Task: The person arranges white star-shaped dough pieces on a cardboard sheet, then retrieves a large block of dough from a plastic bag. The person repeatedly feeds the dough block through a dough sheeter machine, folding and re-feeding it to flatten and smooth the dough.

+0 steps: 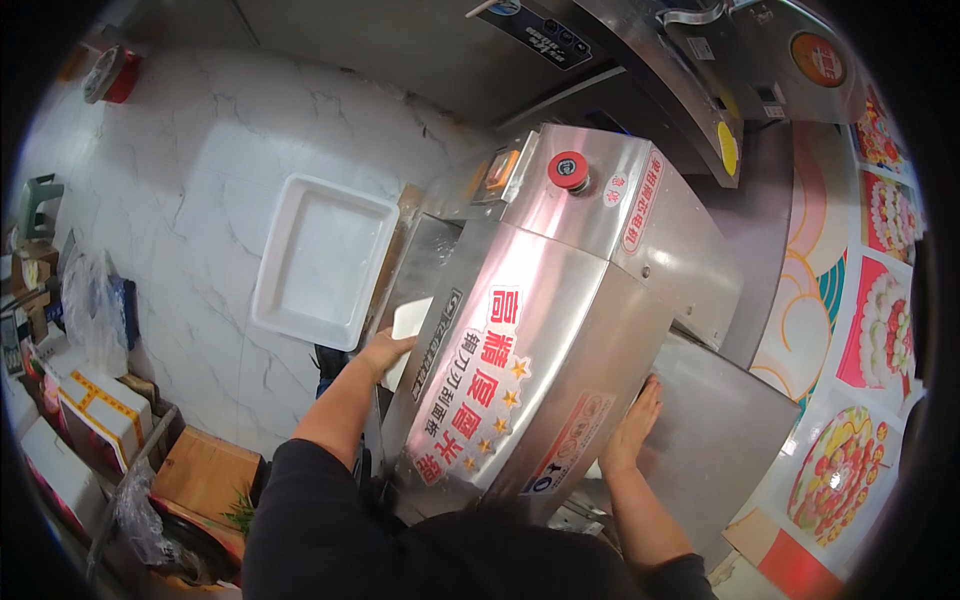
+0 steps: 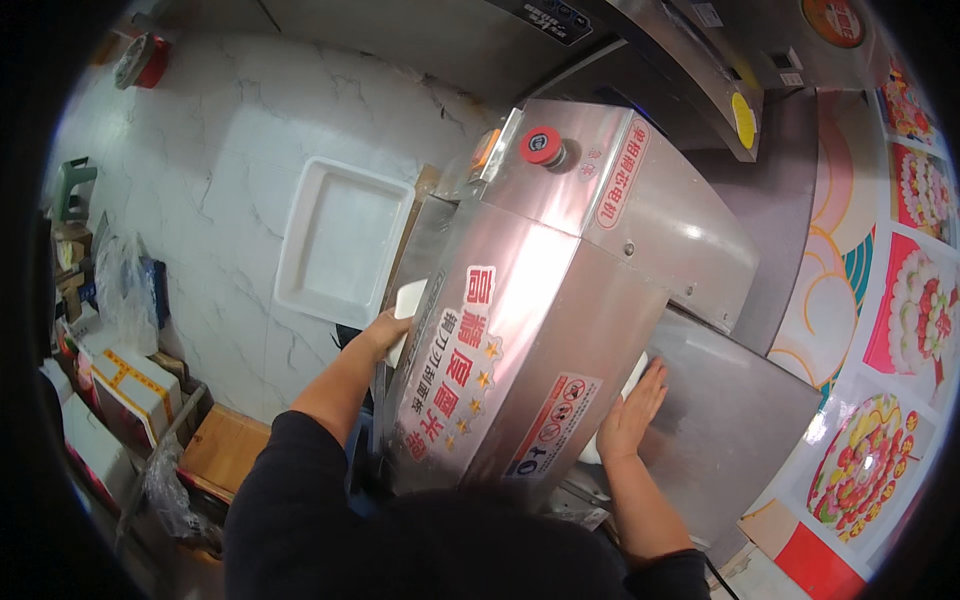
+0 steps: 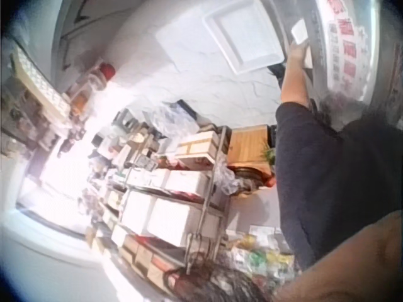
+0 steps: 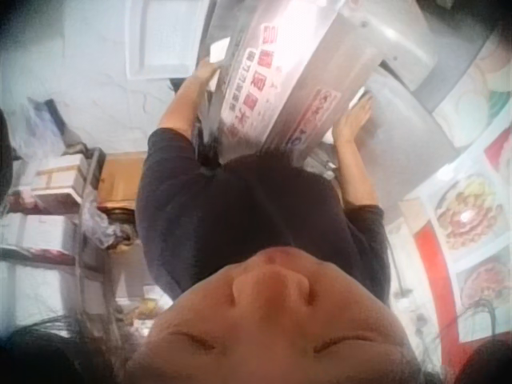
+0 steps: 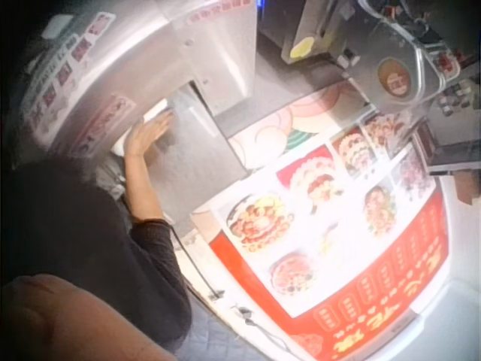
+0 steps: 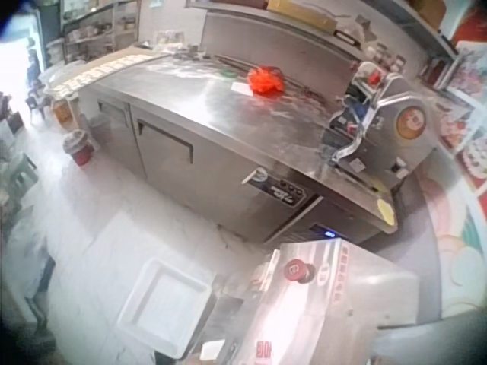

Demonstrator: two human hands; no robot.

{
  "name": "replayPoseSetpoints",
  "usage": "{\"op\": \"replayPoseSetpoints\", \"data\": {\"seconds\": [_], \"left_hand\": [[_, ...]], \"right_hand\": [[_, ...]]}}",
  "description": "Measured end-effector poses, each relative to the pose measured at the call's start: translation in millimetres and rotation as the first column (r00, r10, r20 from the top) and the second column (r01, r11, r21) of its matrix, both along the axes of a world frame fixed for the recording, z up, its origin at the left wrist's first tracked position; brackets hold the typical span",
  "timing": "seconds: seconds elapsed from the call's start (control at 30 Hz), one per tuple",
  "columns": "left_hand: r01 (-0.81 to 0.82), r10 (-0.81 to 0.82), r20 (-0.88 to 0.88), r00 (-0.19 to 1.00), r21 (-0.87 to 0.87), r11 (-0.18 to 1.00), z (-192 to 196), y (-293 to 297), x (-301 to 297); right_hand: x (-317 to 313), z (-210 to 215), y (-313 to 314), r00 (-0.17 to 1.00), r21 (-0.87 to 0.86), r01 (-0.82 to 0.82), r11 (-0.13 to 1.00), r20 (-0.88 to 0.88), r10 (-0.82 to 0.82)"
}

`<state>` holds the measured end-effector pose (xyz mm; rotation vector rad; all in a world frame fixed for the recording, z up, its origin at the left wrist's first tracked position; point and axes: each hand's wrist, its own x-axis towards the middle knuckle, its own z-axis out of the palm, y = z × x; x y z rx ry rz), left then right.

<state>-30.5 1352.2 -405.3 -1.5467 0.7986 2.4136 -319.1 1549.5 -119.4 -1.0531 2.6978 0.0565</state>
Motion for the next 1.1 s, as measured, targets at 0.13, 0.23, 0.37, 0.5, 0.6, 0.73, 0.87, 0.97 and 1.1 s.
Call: {"op": "replayPoseSetpoints", "data": {"seconds": [0.13, 0.23, 0.37, 0.5, 0.6, 0.73, 0.87, 0.97, 1.1], "left_hand": [[-0.026, 0.033, 0.03, 0.999, -0.211, 0.977, 41.5, -21.4, 10.8], [0.138, -0.079, 0.165, 0.983, -0.388, 0.911, 60.8, -49.9, 24.4], [0.248, -0.097, 0.287, 0.953, -0.556, 0.793, 102.1, -76.6, 47.7], [0.358, -0.093, 0.4, 0.912, -0.663, 0.658, 157.4, -92.3, 63.2], [0.418, -0.04, 0.485, 0.874, -0.706, 0.571, 198.0, -99.5, 70.7], [0.367, 0.034, 0.448, 0.894, -0.773, 0.518, 256.9, -105.5, 76.9], [0.533, -0.033, 0.547, 0.836, -0.798, 0.281, 328.1, -87.3, 57.7], [0.45, -0.057, 0.451, 0.891, -0.856, 0.255, 386.5, -72.9, 28.7], [0.454, -0.069, 0.45, 0.89, -0.866, 0.211, 469.0, -59.8, -3.4]], "right_hand": [[-2.5, -28.7, -3.9, 0.929, -0.304, 0.214, 0.928, 0.356, -0.098], [5.1, -23.9, -5.9, 0.858, -0.5, 0.39, 0.774, 0.503, -0.107], [27.7, 18.2, 1.9, 0.913, -0.614, 0.261, 0.745, 0.408, 0.017], [50.3, 47.9, 24.8, 0.893, -0.646, 0.333, 0.687, 0.45, -0.01], [58.1, 51.6, 49.0, 0.897, -0.693, 0.339, 0.637, 0.443, 0.004], [71.6, 56.9, 84.4, 0.891, -0.699, 0.367, 0.614, 0.453, -0.017], [87.6, 64.7, 107.5, 0.837, -0.749, 0.455, 0.482, 0.544, 0.056], [93.1, 66.0, 118.5, 0.83, -0.782, 0.477, 0.402, 0.55, 0.086], [100.8, 62.2, 128.4, 0.816, -0.81, 0.486, 0.329, 0.555, 0.16]]}}
